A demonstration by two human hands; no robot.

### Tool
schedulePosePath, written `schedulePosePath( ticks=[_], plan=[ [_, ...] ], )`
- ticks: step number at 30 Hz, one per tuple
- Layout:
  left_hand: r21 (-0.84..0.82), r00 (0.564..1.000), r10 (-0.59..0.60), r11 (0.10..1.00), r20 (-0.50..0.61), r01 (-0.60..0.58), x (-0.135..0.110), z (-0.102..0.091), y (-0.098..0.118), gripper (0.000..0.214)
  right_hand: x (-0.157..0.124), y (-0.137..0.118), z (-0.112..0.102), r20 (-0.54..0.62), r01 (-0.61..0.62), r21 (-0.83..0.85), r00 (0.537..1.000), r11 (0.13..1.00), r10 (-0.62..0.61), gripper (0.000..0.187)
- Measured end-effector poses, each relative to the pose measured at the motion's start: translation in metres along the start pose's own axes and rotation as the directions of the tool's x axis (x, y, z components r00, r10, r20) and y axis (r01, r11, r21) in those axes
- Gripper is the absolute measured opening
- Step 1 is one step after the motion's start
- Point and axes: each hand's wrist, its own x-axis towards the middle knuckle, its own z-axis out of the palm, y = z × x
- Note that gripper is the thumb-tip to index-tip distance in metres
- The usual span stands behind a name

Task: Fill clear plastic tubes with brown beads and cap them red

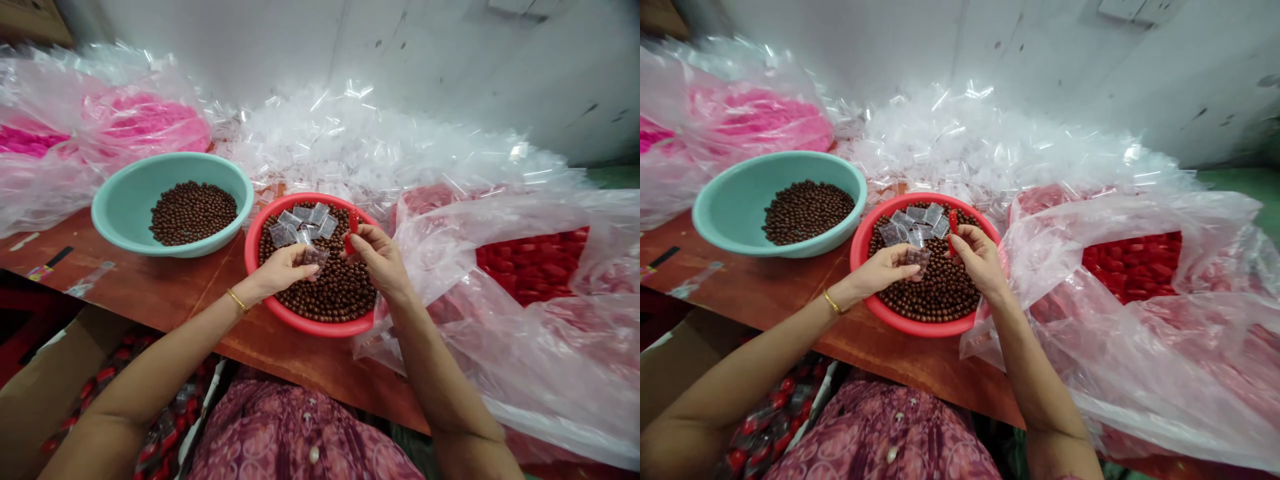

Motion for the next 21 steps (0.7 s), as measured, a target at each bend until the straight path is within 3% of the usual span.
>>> schedulePosePath(
  ticks=[6,14,21],
  plan=[
    [0.008,0.999,0.006,1.000,0.052,-0.006,-0.003,0.000,0.002,0.030,-0.005,0.000,0.006,0.047,-0.037,0.003,0.998,0.999,0.037,0.031],
    [0.235,0.998,0.068,0.970,0.019,-0.070,-0.003,0.001,-0.001,0.020,-0.010,-0.010,0.015,0.151,-0.116,-0.094,0.980,0.989,0.129,0.018],
    [0.314,0.997,0.078,0.946,0.023,-0.081,-0.004,0.000,-0.002,0.020,-0.001,-0.013,0.019,0.268,-0.115,-0.291,0.943,0.950,0.197,0.019]
  ],
)
